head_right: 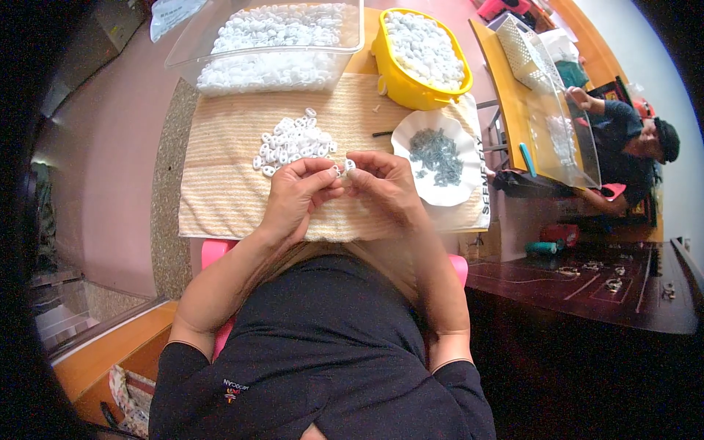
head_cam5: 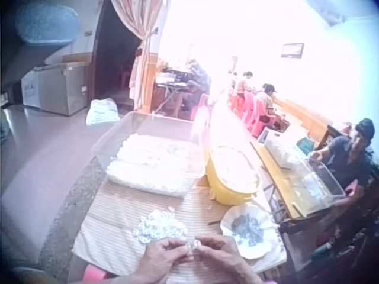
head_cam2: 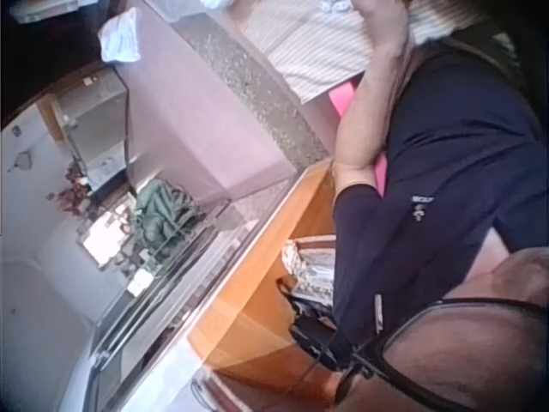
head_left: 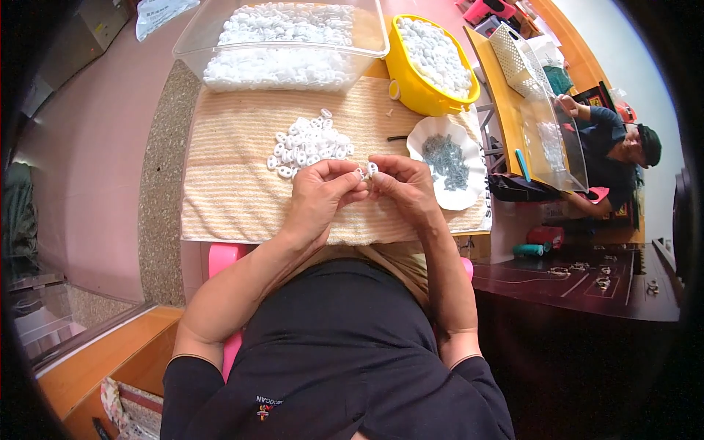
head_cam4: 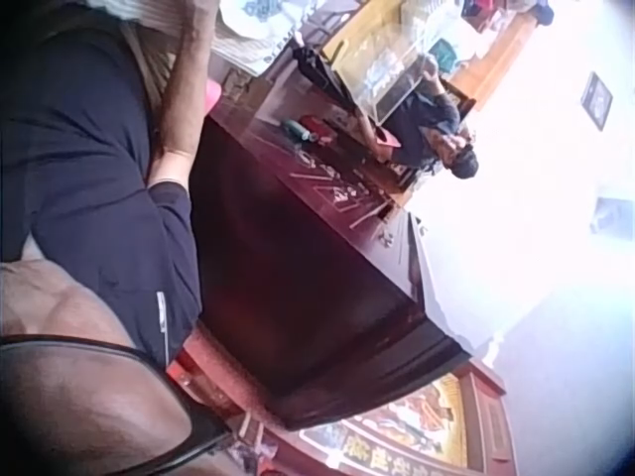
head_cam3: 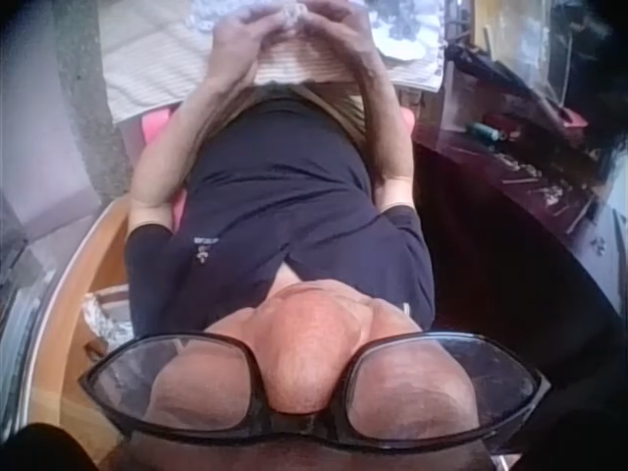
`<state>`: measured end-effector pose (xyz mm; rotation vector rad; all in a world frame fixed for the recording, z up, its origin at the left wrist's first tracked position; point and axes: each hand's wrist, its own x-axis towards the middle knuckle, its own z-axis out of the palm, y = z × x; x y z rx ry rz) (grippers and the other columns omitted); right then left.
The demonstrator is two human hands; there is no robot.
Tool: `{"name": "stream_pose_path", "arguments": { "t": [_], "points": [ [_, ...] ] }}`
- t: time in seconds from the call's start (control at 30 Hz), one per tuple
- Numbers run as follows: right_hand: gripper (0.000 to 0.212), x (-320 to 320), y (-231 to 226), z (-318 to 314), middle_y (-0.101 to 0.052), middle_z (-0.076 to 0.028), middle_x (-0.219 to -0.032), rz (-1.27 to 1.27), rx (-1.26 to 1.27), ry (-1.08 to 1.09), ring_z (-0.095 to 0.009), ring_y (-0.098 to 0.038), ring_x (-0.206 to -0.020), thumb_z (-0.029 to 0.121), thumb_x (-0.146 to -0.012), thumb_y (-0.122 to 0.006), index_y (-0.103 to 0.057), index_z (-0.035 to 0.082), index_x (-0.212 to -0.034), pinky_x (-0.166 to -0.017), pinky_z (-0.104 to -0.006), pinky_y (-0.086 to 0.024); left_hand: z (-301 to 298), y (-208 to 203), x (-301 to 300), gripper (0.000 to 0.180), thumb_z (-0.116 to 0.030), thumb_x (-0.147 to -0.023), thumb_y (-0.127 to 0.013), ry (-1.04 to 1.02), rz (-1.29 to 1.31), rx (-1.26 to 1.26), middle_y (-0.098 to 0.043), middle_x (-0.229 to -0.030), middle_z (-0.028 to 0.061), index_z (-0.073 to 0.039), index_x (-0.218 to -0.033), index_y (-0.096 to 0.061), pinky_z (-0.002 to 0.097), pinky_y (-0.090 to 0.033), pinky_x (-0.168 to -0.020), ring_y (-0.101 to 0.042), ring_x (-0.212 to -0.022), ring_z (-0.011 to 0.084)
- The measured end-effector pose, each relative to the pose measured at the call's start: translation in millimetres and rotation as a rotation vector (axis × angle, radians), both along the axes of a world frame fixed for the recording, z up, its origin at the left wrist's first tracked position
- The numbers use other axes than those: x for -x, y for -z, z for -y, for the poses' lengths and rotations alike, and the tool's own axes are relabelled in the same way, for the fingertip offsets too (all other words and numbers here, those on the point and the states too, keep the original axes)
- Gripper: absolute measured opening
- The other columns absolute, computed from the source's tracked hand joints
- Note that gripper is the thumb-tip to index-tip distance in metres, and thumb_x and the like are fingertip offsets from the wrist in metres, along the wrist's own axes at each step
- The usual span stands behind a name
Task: The recorder is manually assembling small white plastic rings by inserting tiny metal pins or components into them.
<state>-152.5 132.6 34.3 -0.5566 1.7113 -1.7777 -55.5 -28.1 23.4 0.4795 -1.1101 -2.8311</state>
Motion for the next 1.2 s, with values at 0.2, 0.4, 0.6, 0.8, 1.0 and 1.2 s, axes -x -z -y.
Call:
{"name": "stream_pose_path", "arguments": {
  "t": [0.2,0.4,0.6,0.8,1.0,1.2],
  "points": [
    [0.025,-0.3,1.3,-1.1,-0.068,-0.008,-0.090,0.007,0.007,-0.002,-0.011,-0.063,-0.074,0.004,-0.090,-0.063,-0.062,-0.004,-0.114,-0.067,-0.0234,-0.052,-0.3,-1.0,-0.2,0.014,-0.003,-0.089,-0.063,0.004,-0.004,-0.002,-0.067,-0.093,0.0105,0.004,-0.100,-0.062,0.0263,-0.058,-0.073,-0.065,-0.079,0.0137],
    [0.029,0.2,1.9,-1.5,-0.068,-0.007,-0.089,0.002,-0.006,0.000,-0.011,-0.063,-0.072,0.008,-0.089,-0.067,-0.062,-0.004,-0.114,-0.065,-0.0240,-0.053,-0.4,-1.8,-1.2,0.014,-0.004,-0.089,-0.063,0.008,-0.004,0.005,-0.066,-0.093,0.0102,0.003,-0.100,-0.062,0.0266,-0.058,-0.073,-0.065,-0.079,0.0137],
    [0.029,0.3,2.3,-2.1,-0.068,-0.007,-0.089,0.000,-0.008,-0.004,-0.011,-0.063,-0.072,0.007,-0.088,-0.067,-0.062,-0.004,-0.114,-0.065,-0.0235,-0.052,-0.5,0.6,-1.0,0.014,-0.004,-0.089,-0.063,0.010,-0.002,0.003,-0.066,-0.092,0.0096,0.003,-0.100,-0.062,0.0266,-0.058,-0.073,-0.065,-0.079,0.0136],
    [0.029,1.5,3.8,-3.1,-0.067,-0.007,-0.088,0.003,0.007,-0.015,-0.011,-0.063,-0.073,0.006,-0.089,-0.066,-0.062,-0.004,-0.115,-0.066,-0.0240,-0.053,-0.6,2.2,-1.0,0.014,-0.004,-0.089,-0.064,0.011,-0.006,0.008,-0.066,-0.091,0.0093,0.003,-0.100,-0.062,0.0267,-0.058,-0.073,-0.065,-0.079,0.0137],
    [0.027,2.3,5.0,-3.9,-0.069,-0.009,-0.090,-0.003,0.012,-0.024,-0.013,-0.064,-0.075,0.003,-0.090,-0.063,-0.062,-0.005,-0.115,-0.069,-0.0247,-0.053,-1.0,3.4,-0.6,0.014,-0.004,-0.088,-0.064,0.008,-0.008,0.004,-0.066,-0.091,0.0092,0.003,-0.100,-0.062,0.0264,-0.058,-0.073,-0.065,-0.078,0.0137],
    [0.027,4.8,7.3,-5.8,-0.069,-0.010,-0.091,-0.029,0.004,-0.047,-0.014,-0.065,-0.075,0.003,-0.090,-0.063,-0.061,-0.005,-0.115,-0.068,-0.0257,-0.054,-1.2,2.4,-0.3,0.014,-0.005,-0.088,-0.064,0.006,-0.004,0.015,-0.065,-0.091,0.0097,0.004,-0.100,-0.062,0.0261,-0.058,-0.073,-0.065,-0.078,0.0137]
  ]
}}
